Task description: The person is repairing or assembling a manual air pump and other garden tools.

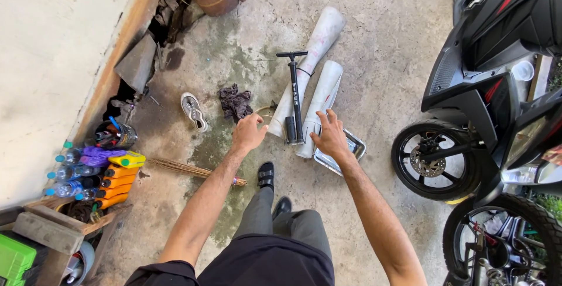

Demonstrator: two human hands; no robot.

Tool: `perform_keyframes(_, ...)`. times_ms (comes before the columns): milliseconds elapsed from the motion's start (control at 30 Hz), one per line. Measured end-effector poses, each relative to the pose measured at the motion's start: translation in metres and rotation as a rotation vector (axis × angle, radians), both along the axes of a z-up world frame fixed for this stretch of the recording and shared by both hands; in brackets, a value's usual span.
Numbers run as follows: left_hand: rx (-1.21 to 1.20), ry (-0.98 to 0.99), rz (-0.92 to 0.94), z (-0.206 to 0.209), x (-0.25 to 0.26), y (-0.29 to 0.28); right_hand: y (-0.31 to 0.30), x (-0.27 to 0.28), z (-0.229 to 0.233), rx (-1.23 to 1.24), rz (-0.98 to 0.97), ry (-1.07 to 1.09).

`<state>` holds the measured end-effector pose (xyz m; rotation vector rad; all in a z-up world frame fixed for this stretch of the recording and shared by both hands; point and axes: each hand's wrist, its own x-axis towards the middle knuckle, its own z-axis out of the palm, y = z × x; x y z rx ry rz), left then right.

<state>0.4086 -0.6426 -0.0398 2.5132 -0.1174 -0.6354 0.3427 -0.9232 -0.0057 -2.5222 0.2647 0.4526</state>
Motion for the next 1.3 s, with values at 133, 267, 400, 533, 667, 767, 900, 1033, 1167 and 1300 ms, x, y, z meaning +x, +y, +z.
perform_keyframes(133,-0.007,-0.013,0.033,-0.032,0.002,-0.006,-0.010,0.018,-0.039,0.010,0.031,0.042)
perform_keyframes(267,0.049,0.097,0.100,-0.064,0.005,-0.017,-0.023,0.040,-0.090,0.032,0.084,0.075)
perform_keyframes(400,0.059,0.190,0.201,-0.126,0.010,-0.030,-0.041,0.059,-0.164,0.050,0.131,0.091)
perform_keyframes(533,0.016,0.240,0.320,-0.212,0.012,-0.039,-0.052,0.083,-0.234,0.060,0.162,0.106)
perform_keyframes(667,0.008,0.265,0.429,-0.296,0.020,-0.051,-0.061,0.100,-0.312,0.064,0.161,0.199)
perform_keyframes(767,0.024,0.347,0.507,-0.355,0.027,-0.054,-0.067,0.109,-0.390,0.079,0.172,0.223)
perform_keyframes(900,0.048,0.406,0.576,-0.434,0.034,-0.054,-0.074,0.117,-0.483,0.097,0.183,0.197)
perform_keyframes(1033,0.045,0.446,0.643,-0.498,0.047,-0.049,-0.068,0.134,-0.554,0.108,0.177,0.226)
perform_keyframes(1167,0.047,0.462,0.696,-0.557,0.052,-0.046,-0.056,0.145,-0.612,0.139,0.134,0.240)
perform_keyframes(1300,0.009,0.488,0.775,-0.612,0.056,-0.047,-0.047,0.150,-0.666,0.165,0.090,0.189)
